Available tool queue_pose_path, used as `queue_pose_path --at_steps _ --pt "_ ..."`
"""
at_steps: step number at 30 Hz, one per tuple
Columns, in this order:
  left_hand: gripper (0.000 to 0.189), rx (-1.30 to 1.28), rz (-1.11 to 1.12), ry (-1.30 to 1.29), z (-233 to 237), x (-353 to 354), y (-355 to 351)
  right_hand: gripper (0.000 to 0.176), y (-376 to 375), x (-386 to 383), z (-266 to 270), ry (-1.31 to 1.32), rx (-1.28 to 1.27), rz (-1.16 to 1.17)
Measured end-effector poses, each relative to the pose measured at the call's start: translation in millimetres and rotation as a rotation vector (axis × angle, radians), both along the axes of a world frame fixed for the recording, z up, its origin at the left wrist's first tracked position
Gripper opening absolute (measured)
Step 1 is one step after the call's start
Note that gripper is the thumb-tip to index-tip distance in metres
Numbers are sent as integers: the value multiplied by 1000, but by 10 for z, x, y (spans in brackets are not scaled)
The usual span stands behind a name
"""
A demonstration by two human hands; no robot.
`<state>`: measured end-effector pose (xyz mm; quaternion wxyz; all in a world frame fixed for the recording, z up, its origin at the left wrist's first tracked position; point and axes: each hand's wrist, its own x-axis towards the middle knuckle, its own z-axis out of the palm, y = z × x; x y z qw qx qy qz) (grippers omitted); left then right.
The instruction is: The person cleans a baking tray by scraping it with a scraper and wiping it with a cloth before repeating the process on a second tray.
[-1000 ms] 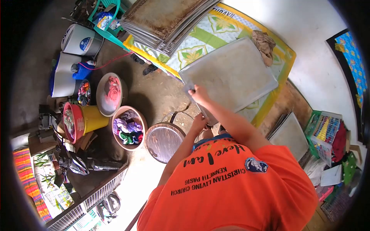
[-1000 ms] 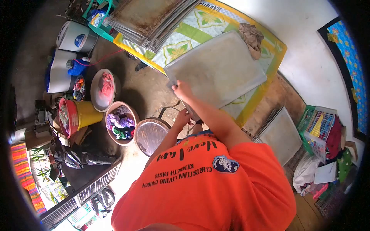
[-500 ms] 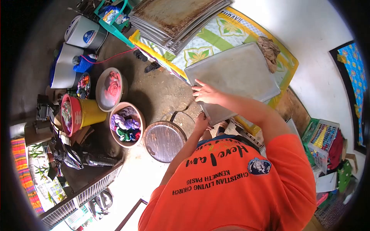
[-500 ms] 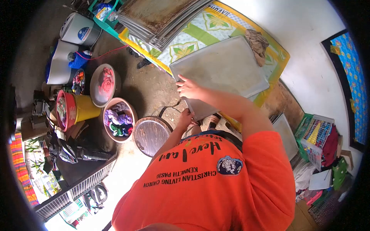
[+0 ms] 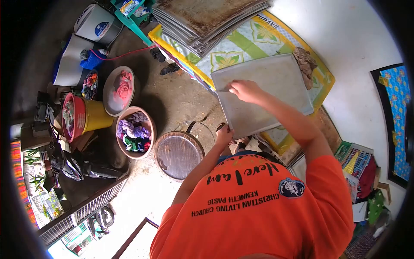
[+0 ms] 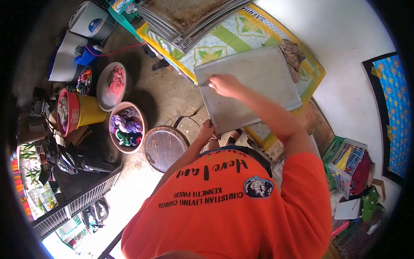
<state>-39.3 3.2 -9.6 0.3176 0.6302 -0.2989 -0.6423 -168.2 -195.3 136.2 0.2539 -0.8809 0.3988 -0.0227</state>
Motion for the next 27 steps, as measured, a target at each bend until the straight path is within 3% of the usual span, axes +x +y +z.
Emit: queue_pose_path --at_steps 1,4,7,9,12,17,20,21,24,25,27 --pt "21 0 -13 -16 13 7 -7 29 -32 151 56 22 95 -145" --pt "21 17 -27 -33 59 10 -22 37 -177 467 -309 -32 70 -348" --pt "22 59 -1 10 130 5 -26 33 -230 694 -434 82 58 -366" --pt "22 78 15 37 169 10 -26 27 -170 849 -596 173 107 -260" --pt "26 60 -88 23 46 44 -27 22 95 1018 -413 291 133 -78" --pt "25 89 -39 68 100 37 -22 29 114 1104 -362 -140 183 -271" --pt "23 96 30 82 186 24 -14 32 -48 915 -313 -378 621 -465" --pt "22 92 54 86 207 5 -9 33 -35 843 -536 -473 645 -513" --pt "27 167 7 110 248 51 -32 32 111 539 -863 22 87 -397" --pt "30 154 2 129 274 53 -35 38 163 455 -898 -28 25 -421" --pt "31 153 -21 106 297 59 -49 45 198 184 -807 -261 412 -614"
